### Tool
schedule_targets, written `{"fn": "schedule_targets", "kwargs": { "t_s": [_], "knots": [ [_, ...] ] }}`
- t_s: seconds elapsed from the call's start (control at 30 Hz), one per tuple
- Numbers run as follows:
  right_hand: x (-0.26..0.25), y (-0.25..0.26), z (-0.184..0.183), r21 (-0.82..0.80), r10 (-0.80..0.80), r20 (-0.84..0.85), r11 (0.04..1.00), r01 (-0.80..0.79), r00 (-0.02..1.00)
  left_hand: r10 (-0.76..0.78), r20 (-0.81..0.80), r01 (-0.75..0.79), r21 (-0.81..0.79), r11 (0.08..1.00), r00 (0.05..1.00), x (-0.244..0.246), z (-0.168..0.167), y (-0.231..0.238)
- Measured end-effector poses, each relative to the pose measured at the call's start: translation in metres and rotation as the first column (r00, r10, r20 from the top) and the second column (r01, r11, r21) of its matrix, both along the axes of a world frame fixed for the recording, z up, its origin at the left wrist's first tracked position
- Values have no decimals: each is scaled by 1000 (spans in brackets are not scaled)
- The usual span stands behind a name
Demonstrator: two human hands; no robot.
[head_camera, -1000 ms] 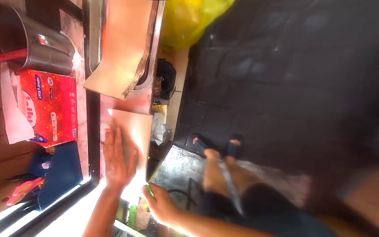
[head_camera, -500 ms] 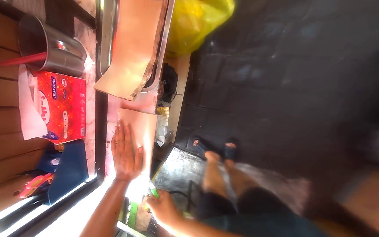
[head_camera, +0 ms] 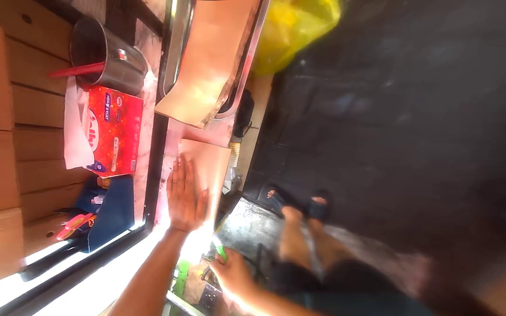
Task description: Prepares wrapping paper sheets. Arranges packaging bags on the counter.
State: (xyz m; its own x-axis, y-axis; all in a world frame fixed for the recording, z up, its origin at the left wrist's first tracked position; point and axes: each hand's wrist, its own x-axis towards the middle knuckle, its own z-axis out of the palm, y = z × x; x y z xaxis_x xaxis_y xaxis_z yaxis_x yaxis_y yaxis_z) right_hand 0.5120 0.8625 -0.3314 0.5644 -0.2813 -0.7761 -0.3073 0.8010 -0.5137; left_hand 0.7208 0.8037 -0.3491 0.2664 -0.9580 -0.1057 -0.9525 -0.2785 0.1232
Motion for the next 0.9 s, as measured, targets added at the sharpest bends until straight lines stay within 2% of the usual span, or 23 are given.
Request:
{"fn": "schedule_targets", "kwargs": {
  "t_s": [0.13,0.27,0.6,0.77,0.9],
  "knots": [
    [7,2,3,50,-49,18,998,48,999,-20,-8,20,-4,1000,1000,1,2,3],
    [27,-12,-9,-5,-57,21,998,57,998,-23,-16,23,-8,1000,1000,2,2,0],
    [-2,-17,0,-58,79,-31,995,-80,996,-19,-22,18,-24,1000,1000,0,0,1],
    [22,-30,-6,-47,14,-9,999,-15,1000,-22,-30,21,-22,1000,999,-1,2,-1],
    [6,-30,-4,-74,37,1,997,-37,999,-11,-47,9,-36,999,999,-2,3,-1]
  ]
}}
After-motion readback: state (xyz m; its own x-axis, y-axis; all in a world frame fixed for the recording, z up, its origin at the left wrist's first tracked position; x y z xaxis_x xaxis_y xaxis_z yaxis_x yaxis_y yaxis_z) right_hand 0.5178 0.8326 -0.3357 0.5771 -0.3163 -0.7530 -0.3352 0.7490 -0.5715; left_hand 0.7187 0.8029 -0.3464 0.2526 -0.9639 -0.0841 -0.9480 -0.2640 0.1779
